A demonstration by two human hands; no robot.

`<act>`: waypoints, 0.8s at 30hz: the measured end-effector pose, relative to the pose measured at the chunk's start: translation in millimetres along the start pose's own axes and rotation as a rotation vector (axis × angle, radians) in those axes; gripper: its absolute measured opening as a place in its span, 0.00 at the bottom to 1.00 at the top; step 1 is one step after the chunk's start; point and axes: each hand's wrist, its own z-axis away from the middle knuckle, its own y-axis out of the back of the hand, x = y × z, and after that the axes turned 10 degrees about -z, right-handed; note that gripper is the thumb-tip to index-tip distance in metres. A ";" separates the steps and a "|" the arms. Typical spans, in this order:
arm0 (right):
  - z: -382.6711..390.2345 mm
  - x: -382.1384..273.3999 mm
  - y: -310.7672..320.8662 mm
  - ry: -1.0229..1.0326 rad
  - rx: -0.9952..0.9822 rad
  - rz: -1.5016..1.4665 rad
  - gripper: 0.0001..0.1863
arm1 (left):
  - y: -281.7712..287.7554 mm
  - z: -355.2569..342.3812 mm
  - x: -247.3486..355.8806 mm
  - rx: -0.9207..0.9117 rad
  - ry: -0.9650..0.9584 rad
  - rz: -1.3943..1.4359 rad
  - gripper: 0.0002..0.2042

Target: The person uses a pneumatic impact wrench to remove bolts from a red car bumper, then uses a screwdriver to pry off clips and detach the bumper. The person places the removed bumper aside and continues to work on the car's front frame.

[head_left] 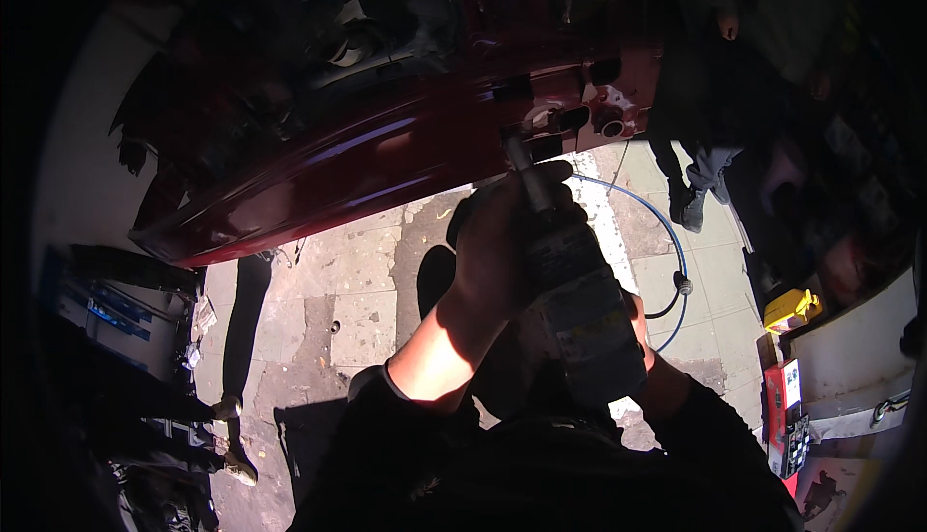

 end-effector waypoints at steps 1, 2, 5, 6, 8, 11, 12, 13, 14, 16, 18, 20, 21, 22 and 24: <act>-3.8 -6.6 -1.7 0.003 -0.012 -0.046 0.17 | 0.3 0.8 3.0 -0.037 0.017 0.015 0.27; -9.5 -13.1 -1.5 0.005 -0.024 -0.091 0.17 | 1.1 1.4 6.9 -0.057 0.027 0.035 0.27; -14.6 -34.0 -11.3 -0.230 0.013 -0.594 0.18 | -0.6 4.1 9.0 0.027 0.074 0.050 0.26; -15.4 -39.1 -15.1 -0.275 0.054 -0.756 0.20 | -0.7 3.1 10.1 0.042 0.086 0.043 0.26; -19.9 -44.7 -18.6 -0.285 0.066 -0.965 0.20 | -0.7 -0.6 11.5 0.058 0.090 0.024 0.26; -28.3 -50.1 -20.5 -0.184 0.052 -0.657 0.17 | 1.5 -10.7 16.6 0.007 0.083 0.040 0.26; -32.5 -51.3 -21.9 -0.140 0.030 -0.599 0.16 | 1.9 -14.2 19.1 0.014 0.077 0.046 0.26; -35.5 -53.4 -22.4 -0.129 0.024 -0.519 0.16 | 1.1 -15.5 20.5 0.005 0.085 0.053 0.25; -39.1 -54.3 -26.3 -0.139 0.061 -0.558 0.15 | -0.2 -16.8 22.4 0.038 0.092 0.052 0.24; -44.2 -54.5 -35.7 -0.369 0.210 -1.048 0.15 | -5.9 -16.8 27.0 0.092 0.097 0.065 0.23; -44.1 -50.5 -43.7 -0.261 0.215 -0.826 0.16 | -14.7 -15.1 31.6 0.115 0.098 0.101 0.21; -39.4 -40.8 -50.3 0.053 0.076 -0.133 0.17 | -23.9 -15.6 38.7 0.187 0.090 0.011 0.20; -36.1 -34.4 -53.4 0.135 0.042 0.033 0.17 | -28.6 -14.8 41.5 0.234 0.071 -0.053 0.19; -32.5 -27.5 -56.6 0.058 0.051 -0.160 0.17 | -33.0 -13.7 43.6 0.298 0.089 -0.066 0.20; -26.0 -15.0 -64.5 -0.102 0.068 -0.543 0.17 | -39.8 -10.4 45.9 0.469 0.091 -0.124 0.21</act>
